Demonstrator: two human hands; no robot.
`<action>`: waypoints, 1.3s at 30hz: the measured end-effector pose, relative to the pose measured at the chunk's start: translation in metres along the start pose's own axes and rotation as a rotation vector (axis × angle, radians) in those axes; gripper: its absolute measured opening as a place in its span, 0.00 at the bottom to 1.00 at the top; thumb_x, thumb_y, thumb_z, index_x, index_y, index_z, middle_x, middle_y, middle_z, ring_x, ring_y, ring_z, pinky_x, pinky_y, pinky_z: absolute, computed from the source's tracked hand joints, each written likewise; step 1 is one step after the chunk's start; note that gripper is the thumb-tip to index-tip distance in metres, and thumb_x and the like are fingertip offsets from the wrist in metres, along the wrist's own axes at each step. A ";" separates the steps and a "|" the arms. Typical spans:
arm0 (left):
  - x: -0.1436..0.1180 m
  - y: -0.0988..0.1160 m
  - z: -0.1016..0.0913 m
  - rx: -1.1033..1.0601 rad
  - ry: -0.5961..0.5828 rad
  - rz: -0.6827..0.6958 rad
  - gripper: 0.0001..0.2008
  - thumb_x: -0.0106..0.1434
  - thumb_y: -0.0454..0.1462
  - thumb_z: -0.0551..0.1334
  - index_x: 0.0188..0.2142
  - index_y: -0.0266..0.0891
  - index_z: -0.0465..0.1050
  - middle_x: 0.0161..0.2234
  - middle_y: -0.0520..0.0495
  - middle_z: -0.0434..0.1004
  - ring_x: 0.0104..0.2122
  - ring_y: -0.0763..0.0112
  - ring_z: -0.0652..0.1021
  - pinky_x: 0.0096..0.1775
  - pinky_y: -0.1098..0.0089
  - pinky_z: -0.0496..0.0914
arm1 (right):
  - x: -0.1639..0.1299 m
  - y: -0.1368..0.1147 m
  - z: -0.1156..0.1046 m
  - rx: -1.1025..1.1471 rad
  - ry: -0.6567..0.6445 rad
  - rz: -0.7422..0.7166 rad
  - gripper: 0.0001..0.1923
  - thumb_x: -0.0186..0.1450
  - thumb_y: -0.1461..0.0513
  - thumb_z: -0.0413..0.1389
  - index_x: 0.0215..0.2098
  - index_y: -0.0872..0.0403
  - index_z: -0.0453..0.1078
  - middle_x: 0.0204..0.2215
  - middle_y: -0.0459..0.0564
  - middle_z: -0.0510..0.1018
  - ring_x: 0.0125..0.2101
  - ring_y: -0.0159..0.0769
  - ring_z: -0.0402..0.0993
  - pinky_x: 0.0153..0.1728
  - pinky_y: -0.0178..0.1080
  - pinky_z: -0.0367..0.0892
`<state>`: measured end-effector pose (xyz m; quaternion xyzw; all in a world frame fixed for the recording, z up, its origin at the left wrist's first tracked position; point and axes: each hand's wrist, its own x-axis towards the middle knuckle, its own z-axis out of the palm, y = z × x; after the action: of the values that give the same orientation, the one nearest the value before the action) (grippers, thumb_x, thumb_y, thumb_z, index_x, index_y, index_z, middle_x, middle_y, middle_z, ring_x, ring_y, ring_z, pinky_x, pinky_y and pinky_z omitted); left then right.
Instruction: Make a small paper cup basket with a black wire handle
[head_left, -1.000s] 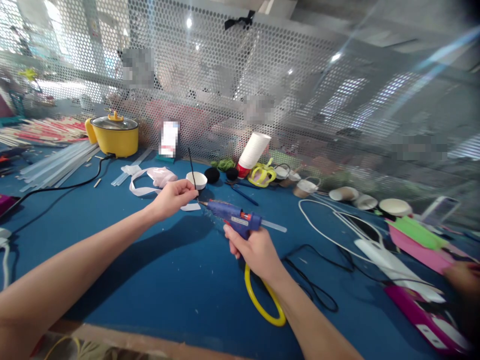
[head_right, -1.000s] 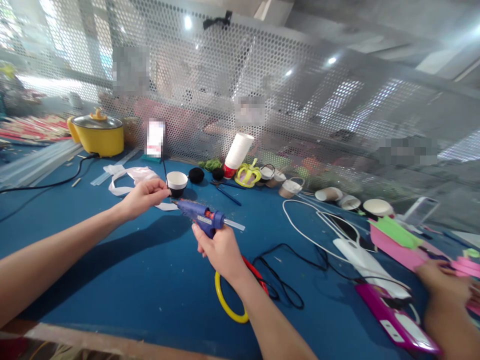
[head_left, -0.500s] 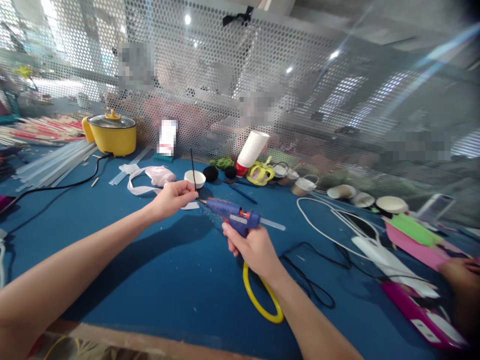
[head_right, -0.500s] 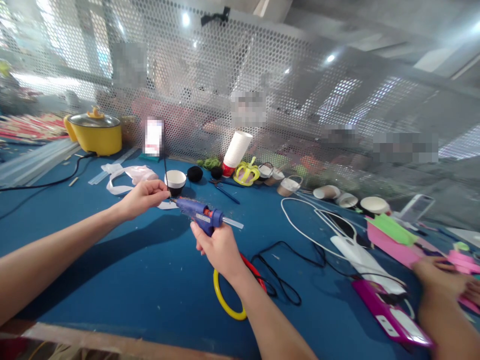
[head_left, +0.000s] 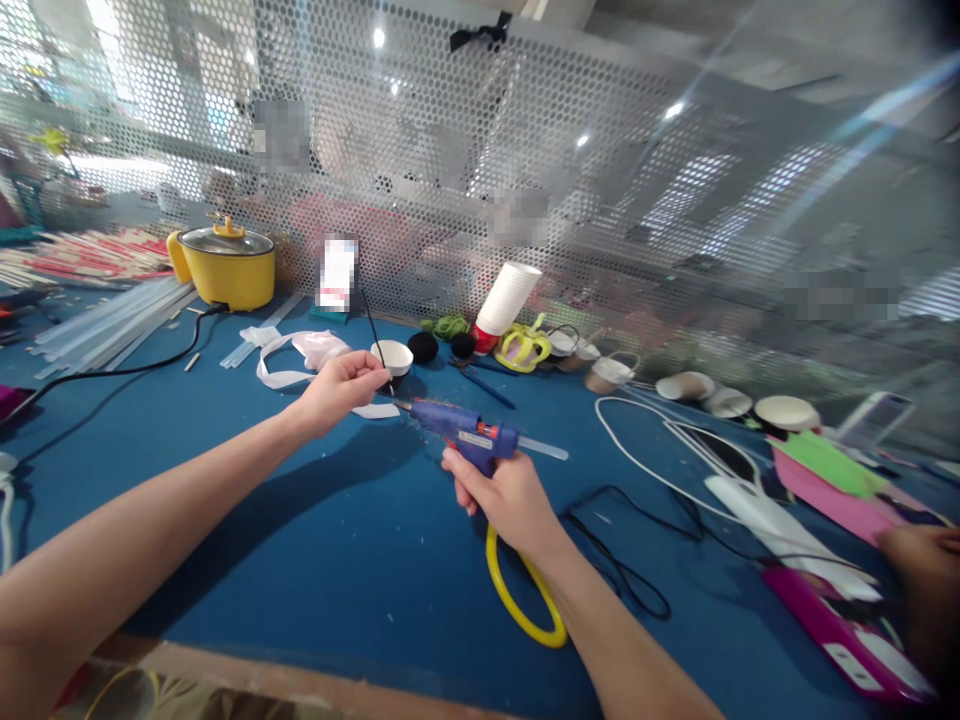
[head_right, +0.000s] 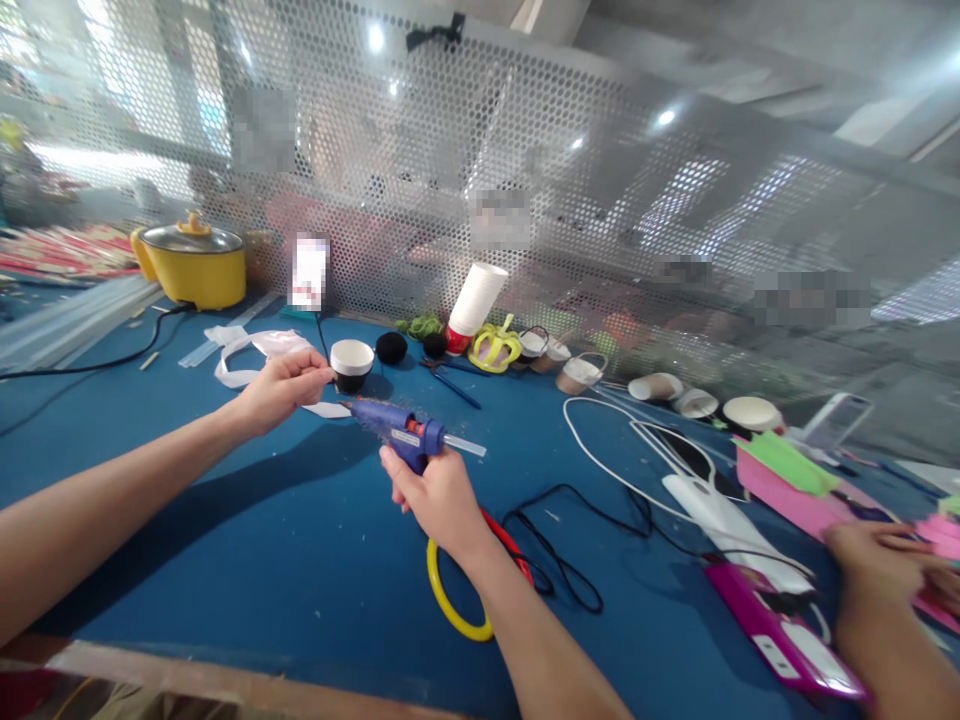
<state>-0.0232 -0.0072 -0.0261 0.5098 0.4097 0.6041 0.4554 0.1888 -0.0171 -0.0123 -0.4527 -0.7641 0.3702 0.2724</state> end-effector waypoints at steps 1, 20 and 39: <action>0.000 0.000 0.000 -0.005 0.010 -0.003 0.11 0.52 0.40 0.60 0.23 0.37 0.60 0.13 0.60 0.52 0.15 0.83 0.55 0.19 0.76 0.48 | 0.000 0.000 0.000 0.014 -0.009 -0.003 0.16 0.58 0.53 0.51 0.21 0.57 0.66 0.11 0.44 0.67 0.12 0.27 0.63 0.17 0.31 0.63; -0.001 -0.003 0.001 0.063 0.008 -0.033 0.10 0.52 0.39 0.61 0.23 0.36 0.61 0.13 0.59 0.54 0.15 0.83 0.56 0.19 0.76 0.48 | 0.001 -0.002 -0.007 0.197 -0.051 0.017 0.16 0.57 0.52 0.52 0.29 0.58 0.67 0.12 0.42 0.66 0.13 0.27 0.61 0.17 0.32 0.60; -0.007 0.005 0.005 -0.048 -0.070 0.003 0.11 0.52 0.40 0.61 0.24 0.36 0.61 0.14 0.60 0.53 0.14 0.84 0.55 0.20 0.75 0.48 | 0.076 0.069 -0.054 -0.054 0.268 0.350 0.14 0.57 0.57 0.55 0.18 0.58 0.65 0.11 0.46 0.67 0.13 0.28 0.63 0.17 0.32 0.61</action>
<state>-0.0190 -0.0152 -0.0219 0.5200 0.3783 0.5963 0.4806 0.2295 0.0899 -0.0307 -0.6306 -0.6404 0.3278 0.2910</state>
